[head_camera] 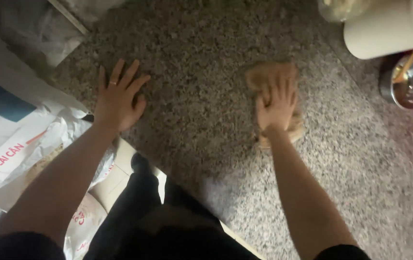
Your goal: Wiping down a kitchen countertop with a damp cloth.
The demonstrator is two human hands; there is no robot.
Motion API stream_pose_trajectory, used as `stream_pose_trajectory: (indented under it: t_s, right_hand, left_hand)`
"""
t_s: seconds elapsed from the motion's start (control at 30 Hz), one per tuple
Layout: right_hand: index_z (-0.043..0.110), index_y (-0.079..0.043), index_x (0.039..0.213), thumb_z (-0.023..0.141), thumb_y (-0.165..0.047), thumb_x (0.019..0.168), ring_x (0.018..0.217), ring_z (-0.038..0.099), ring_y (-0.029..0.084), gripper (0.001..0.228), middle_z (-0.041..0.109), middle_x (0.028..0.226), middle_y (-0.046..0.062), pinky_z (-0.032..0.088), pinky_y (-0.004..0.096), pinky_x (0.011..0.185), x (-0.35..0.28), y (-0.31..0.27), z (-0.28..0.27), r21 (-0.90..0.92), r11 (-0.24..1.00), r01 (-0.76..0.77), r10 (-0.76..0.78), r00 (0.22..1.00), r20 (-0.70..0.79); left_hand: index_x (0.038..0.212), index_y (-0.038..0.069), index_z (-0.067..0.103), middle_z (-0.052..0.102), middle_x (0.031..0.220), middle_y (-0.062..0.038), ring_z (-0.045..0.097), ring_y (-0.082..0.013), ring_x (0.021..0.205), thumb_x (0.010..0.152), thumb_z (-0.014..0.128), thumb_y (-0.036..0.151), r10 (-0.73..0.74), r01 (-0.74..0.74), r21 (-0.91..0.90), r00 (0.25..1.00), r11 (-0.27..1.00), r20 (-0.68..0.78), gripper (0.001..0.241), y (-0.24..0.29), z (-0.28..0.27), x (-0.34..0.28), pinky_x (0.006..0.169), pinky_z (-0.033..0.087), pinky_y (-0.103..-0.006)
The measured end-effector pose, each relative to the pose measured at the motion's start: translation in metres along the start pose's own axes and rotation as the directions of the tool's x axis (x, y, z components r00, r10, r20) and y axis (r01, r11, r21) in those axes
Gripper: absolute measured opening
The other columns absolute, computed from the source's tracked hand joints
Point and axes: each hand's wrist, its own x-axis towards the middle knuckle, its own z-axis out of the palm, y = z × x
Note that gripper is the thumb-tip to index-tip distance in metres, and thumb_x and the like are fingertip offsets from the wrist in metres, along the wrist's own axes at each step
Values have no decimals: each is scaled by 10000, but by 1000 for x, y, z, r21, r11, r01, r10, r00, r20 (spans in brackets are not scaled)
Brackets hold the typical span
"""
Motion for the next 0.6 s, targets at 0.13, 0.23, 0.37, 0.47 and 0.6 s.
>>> stream_pose_trajectory:
  t_s: [0.13,0.23,0.37,0.47,0.6]
  right_hand:
    - [415,-240,1611,385,-453,1017,1589,183,321,632,288,1716,93,93,602,1268,58,26,-5,34,999,-40,40,999,-8]
    - [466,-194,1614,416,-404,1059,1570,182,338,595,311,1707,83,100,601,1248,97,51,4,-2,999,-35,35,999,-40]
    - [409,-264,1629,303,-452,1049,1567,168,301,619,313,1707,39,89,630,1234,144,67,2,28,999,-40,42,995,-85]
    - [382,-234,1656,349,-448,1058,1564,150,326,637,283,1715,68,89,569,1248,163,78,5,6,997,-79,79,995,-58]
    - [205,-385,1690,264,-478,1111,1606,-18,279,590,87,1767,-30,-30,524,1307,145,44,-6,-47,985,-166,168,985,39]
  left_hand:
    - [1502,189,583,331,1722,-71,208,-394,1592,1007,468,260,60,-71,-69,987,995,-151,513,-1,3,-4,1253,134,-699]
    - [1509,219,567,337,1722,-43,204,-368,1600,1004,434,299,37,-41,-34,992,999,-121,528,-1,3,-3,1263,106,-678]
    - [1462,231,601,401,1686,-41,258,-353,1586,981,491,258,34,-38,-29,988,999,-151,494,3,-2,-3,1279,142,-633]
    - [1494,256,553,285,1734,-1,179,-321,1606,969,478,320,-7,9,32,998,999,-56,535,-2,5,-1,1280,107,-631]
    - [1505,255,559,315,1720,7,203,-309,1597,1003,513,301,16,-20,-37,993,999,-119,506,0,1,-6,1295,113,-604]
